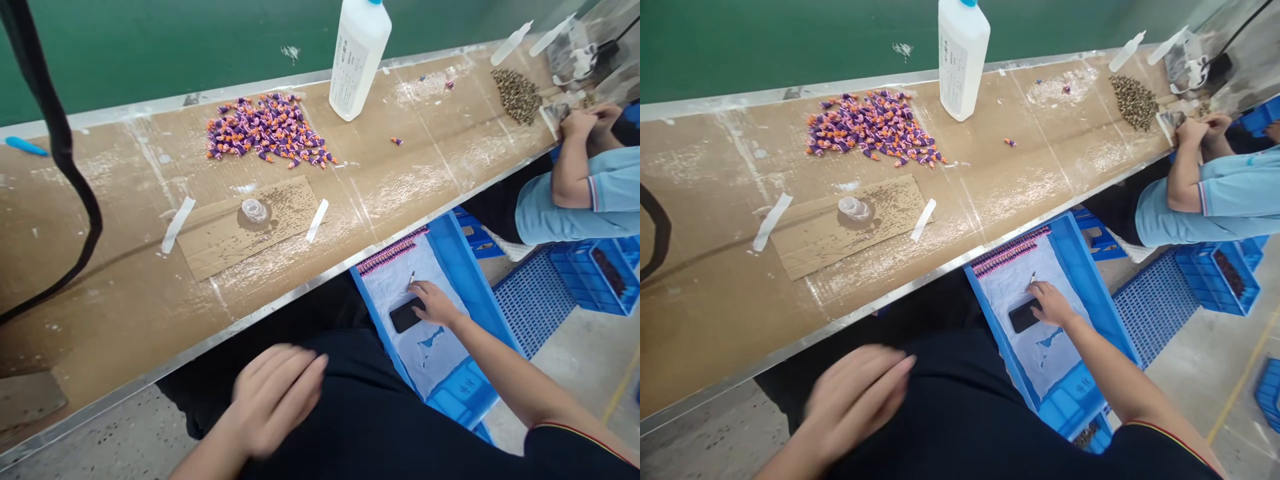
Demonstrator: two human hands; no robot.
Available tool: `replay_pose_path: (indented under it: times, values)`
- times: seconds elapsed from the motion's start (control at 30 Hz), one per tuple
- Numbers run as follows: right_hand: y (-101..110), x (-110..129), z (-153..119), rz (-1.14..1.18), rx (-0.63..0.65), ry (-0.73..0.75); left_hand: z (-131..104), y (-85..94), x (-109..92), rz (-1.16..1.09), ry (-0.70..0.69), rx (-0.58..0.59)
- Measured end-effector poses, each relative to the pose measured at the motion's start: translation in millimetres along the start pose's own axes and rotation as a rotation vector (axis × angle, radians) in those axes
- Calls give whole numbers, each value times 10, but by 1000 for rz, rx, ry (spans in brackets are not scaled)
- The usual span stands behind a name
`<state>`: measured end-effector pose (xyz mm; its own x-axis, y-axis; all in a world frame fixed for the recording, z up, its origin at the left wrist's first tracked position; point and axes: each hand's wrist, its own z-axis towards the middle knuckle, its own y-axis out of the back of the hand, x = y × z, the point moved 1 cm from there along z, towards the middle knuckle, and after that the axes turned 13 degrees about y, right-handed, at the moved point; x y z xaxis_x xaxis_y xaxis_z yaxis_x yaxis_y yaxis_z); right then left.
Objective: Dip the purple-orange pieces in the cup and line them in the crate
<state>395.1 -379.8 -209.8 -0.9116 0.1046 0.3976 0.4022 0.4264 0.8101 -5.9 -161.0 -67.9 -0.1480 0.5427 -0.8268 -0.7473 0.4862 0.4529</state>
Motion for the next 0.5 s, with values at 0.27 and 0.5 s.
replay_pose_path:
  times: [0.27,0.5]
  values:
    - [-236,10,-185,-83,182,206,596,-2093,397,322,32,794]
    - [-351,-115,-175,-67,233,238,699,-2789,431,516,128,1056]
